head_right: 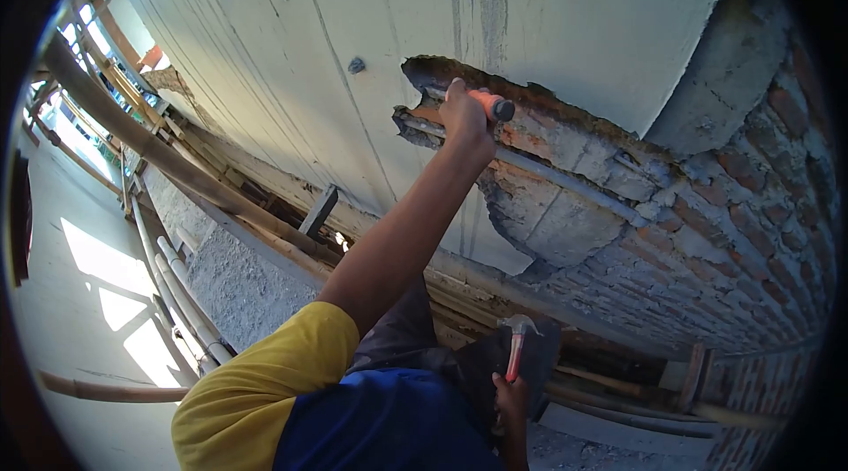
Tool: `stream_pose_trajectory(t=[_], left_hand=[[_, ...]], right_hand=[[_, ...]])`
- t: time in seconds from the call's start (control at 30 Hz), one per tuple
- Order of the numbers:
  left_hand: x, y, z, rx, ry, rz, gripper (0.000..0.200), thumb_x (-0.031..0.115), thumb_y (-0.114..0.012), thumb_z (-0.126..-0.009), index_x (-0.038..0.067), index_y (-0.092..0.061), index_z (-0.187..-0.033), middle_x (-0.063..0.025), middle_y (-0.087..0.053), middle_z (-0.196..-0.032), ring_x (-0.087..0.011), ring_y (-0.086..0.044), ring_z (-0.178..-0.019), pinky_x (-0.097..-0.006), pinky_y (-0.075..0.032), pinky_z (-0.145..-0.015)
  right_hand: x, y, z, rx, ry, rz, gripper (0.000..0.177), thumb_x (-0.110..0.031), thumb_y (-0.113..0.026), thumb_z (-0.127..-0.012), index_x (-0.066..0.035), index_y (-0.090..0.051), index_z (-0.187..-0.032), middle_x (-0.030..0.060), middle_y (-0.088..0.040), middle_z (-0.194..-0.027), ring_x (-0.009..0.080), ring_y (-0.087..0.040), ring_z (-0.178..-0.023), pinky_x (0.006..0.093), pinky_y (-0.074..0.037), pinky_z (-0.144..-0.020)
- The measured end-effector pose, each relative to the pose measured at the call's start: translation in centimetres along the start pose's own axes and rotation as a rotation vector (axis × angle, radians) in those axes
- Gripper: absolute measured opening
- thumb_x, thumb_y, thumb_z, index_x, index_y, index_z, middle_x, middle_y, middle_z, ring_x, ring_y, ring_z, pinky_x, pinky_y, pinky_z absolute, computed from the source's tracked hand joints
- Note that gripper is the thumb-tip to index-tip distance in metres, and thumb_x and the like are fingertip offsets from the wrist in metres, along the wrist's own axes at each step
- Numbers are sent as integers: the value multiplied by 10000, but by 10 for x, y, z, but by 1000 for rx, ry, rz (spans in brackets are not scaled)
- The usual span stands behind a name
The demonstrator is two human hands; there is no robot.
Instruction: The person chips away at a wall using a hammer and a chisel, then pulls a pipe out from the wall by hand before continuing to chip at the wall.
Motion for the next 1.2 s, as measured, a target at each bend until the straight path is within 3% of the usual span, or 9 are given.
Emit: stream_pose_trajectory(t=[0.2,0.27,0.33,0.53,0.63,0.8,0.9,1.07,1.2], left_hand=[[-13,-9,-8,206,-47,13,211,240,-397,-920,39,-446,-877,-65,-526,-758,-178,-551,-634,-306,-484,-604],[-16,-11,-10,192,50,-95,419,331,-410,-915,-27,-314,-1110,-153,-483,-1046,-234,-539,-900,-358,-470,-770],[-23,-13,-10,191,102,-126,592,382,-415,-911,-66,-223,-1246,-210,-431,-1231,-278,-509,-1075,-390,-449,-877],[-21,-12,-19,254,17,-109,682,353,-403,-913,-80,-88,-1337,-261,-345,-1344,-344,-425,-1206,-397,-360,-995],[-20,-12,-20,260,40,-59,605,313,-413,-907,-77,-157,-1293,-263,-364,-1319,-335,-443,-1185,-400,-372,-970],[-23,-2,-31,213,3,-146,188,203,-463,-872,16,-476,-863,-78,-572,-811,-160,-541,-642,-312,-469,-599],[-13,2,-20,89,-38,-86,149,184,-486,-864,38,-462,-852,-56,-548,-757,-144,-523,-590,-291,-462,-537],[24,27,7,-191,188,-29,132,176,-499,-868,49,-480,-899,-60,-541,-703,-158,-524,-529,-284,-468,-495],[46,70,3,-400,293,-246,127,188,-513,-876,75,-456,-885,-26,-520,-685,-132,-490,-493,-253,-433,-431]], right_hand=[[-5,3,-13,3,-3,-98,247,-180,-654,-818,-99,-424,-776,-13,-407,-520,95,-407,-362,265,-315,-313],[-8,3,-14,25,5,-158,235,-182,-656,-820,-85,-450,-762,-11,-415,-514,99,-416,-360,270,-321,-315],[-7,5,-16,12,11,-234,240,-182,-651,-824,-89,-439,-762,-13,-402,-512,96,-405,-356,269,-317,-308],[4,6,-24,-14,-22,-318,245,-181,-643,-829,-95,-422,-768,-14,-381,-511,97,-388,-348,264,-304,-299],[-3,5,-18,-16,-27,-304,239,-206,-630,-836,-112,-415,-791,-19,-367,-508,85,-367,-348,252,-284,-302],[-4,5,-16,-14,-13,-270,224,-197,-621,-843,-97,-426,-801,-17,-373,-512,84,-372,-349,252,-293,-307],[-4,4,-19,-16,1,-246,221,-193,-618,-846,-91,-428,-799,-16,-380,-515,85,-378,-352,254,-300,-310],[4,8,-18,12,-10,-269,222,-199,-621,-846,-88,-438,-790,-14,-387,-518,88,-383,-354,257,-305,-311],[0,10,-15,5,-1,-267,227,-203,-625,-846,-89,-435,-799,-13,-386,-517,90,-382,-354,259,-306,-313]])
Point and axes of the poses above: each hand's wrist, its own z-axis away from the middle knuckle, its own y-axis out of the back of the hand, x = y × z, the point moved 7 cm from there along -z, towards the middle knuckle
